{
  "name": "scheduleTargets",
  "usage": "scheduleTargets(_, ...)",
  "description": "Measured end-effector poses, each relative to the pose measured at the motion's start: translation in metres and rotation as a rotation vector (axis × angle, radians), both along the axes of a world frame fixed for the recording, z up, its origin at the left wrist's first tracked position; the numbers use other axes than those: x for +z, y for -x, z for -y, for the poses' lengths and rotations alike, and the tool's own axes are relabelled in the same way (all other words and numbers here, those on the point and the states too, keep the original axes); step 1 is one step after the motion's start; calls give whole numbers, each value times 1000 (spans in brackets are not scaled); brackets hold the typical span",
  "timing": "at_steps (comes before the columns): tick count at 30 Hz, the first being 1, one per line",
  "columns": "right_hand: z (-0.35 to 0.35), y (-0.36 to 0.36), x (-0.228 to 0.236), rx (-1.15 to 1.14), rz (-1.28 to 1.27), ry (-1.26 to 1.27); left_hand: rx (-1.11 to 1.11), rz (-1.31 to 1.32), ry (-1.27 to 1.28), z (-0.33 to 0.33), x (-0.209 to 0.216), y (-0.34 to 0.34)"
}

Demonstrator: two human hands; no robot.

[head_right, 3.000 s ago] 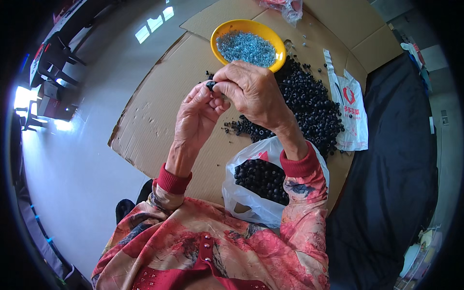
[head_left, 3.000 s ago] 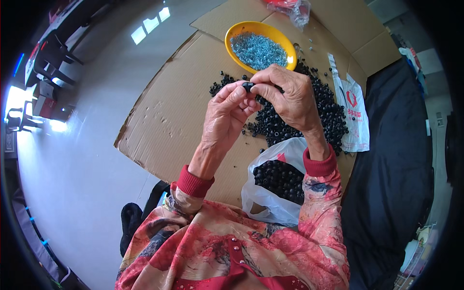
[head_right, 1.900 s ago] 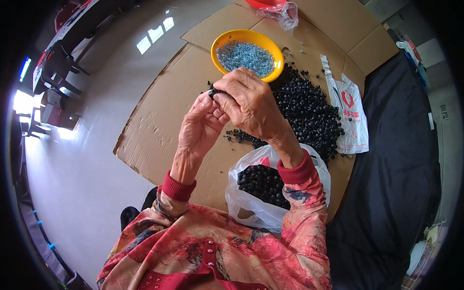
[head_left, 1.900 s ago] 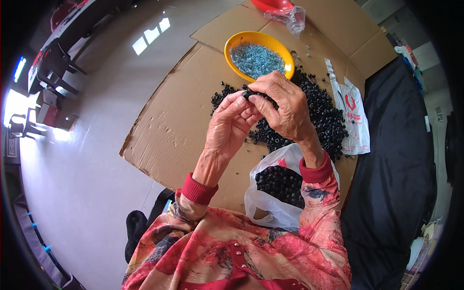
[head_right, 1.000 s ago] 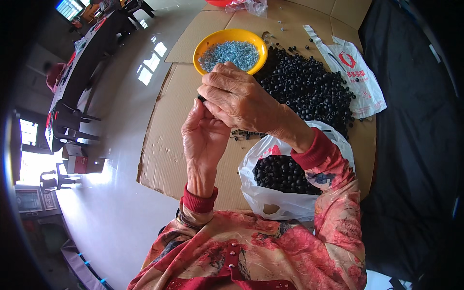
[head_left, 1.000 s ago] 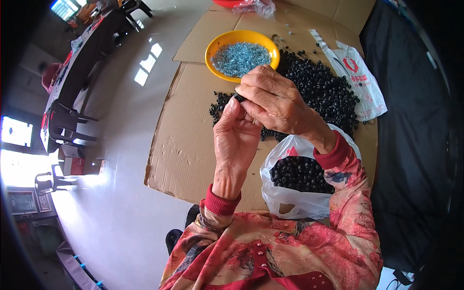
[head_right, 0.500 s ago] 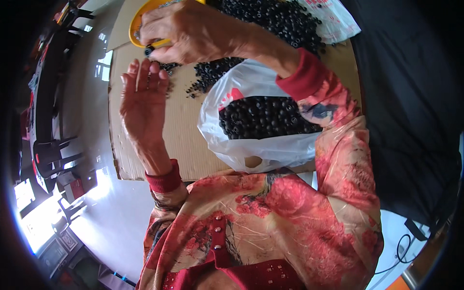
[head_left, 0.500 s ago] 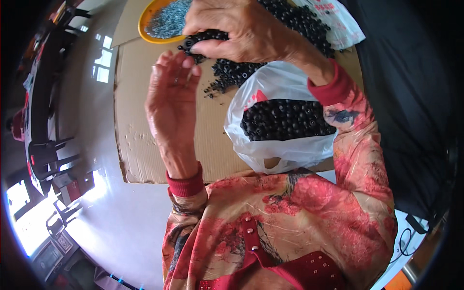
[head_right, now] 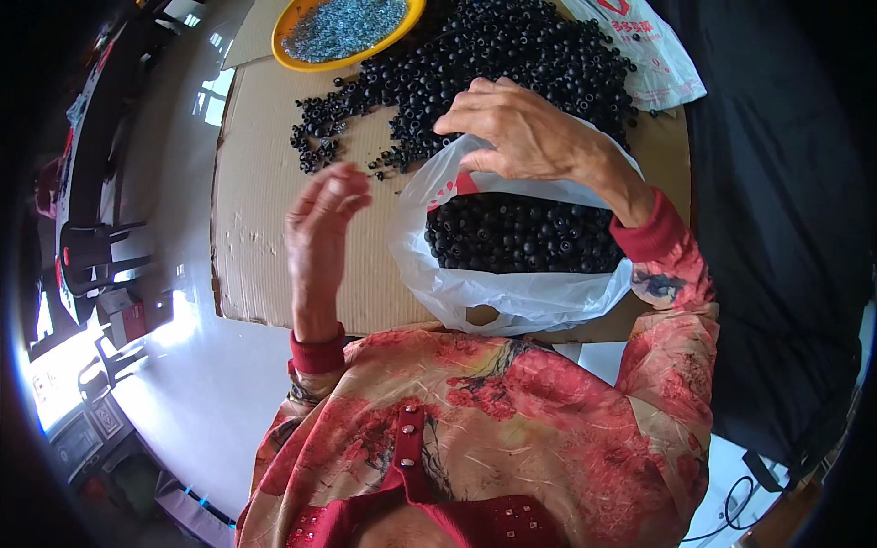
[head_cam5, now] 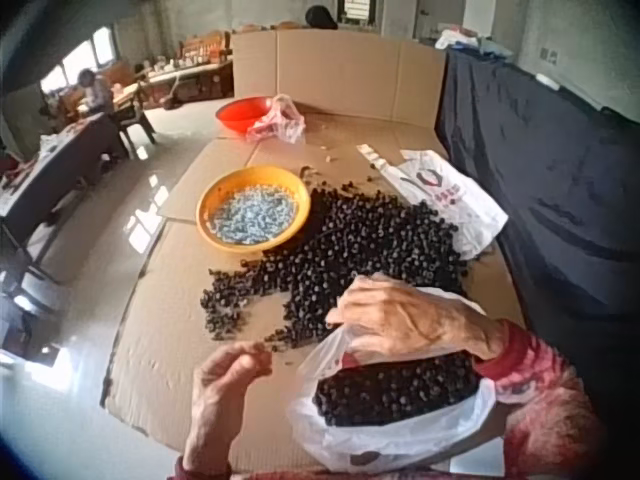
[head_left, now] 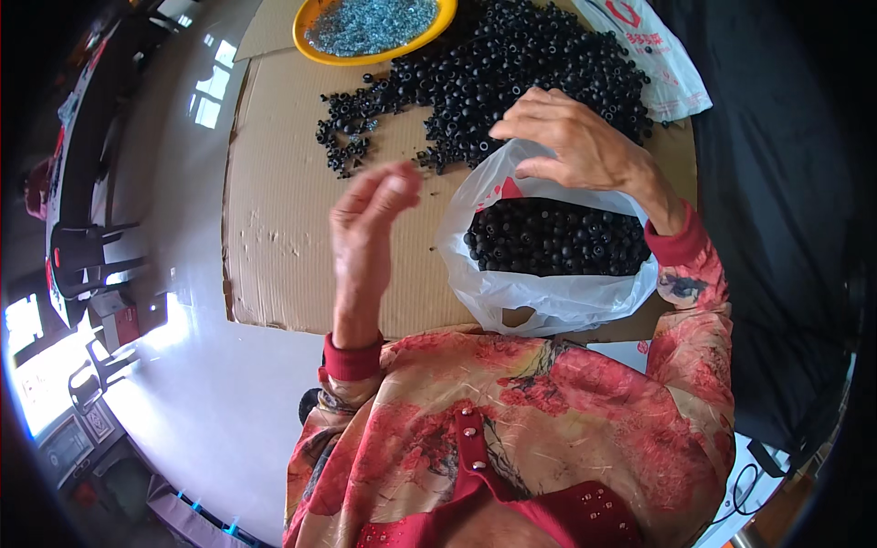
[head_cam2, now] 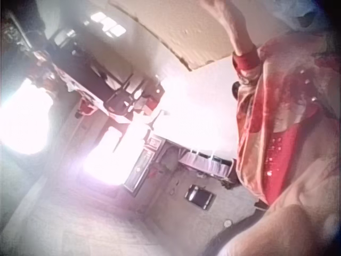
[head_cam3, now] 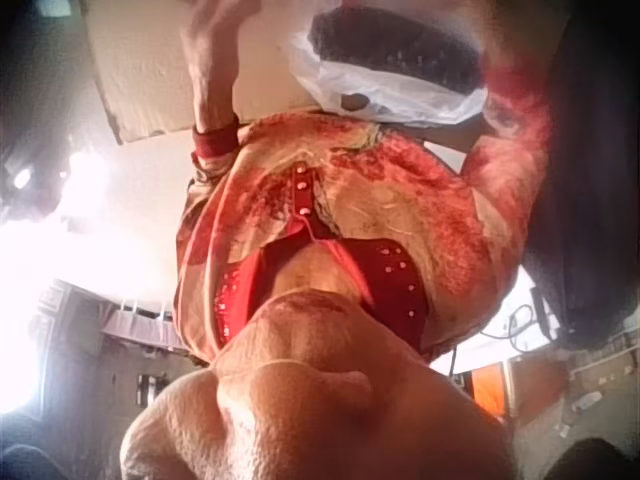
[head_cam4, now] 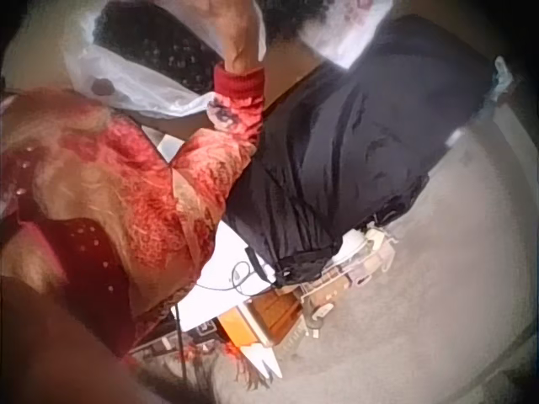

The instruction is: Manually assembling small black rubber or plastic components by inserting blue beads into them.

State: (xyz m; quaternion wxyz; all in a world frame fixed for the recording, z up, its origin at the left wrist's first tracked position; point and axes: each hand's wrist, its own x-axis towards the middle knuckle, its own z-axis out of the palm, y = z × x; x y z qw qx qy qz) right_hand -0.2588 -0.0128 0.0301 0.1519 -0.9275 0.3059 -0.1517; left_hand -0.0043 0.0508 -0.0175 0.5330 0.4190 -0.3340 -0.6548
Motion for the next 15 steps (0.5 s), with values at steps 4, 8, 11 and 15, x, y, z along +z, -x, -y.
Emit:
scheduleTargets(4, 6, -2, -26, 17, -134, -93, -211, 382, 225, -14, -6, 24)
scheduleTargets(8, 14, 2, 8, 41, -59, -184, -239, 513, 189, -16, -11, 28)
scheduleTargets(11, 16, 7, 34, 44, -130, -368, -224, 585, 418, -17, 0, 33)
scheduleTargets(15, 40, -17, 56, 7, -33, -377, -435, 552, 567, -24, 11, 29)
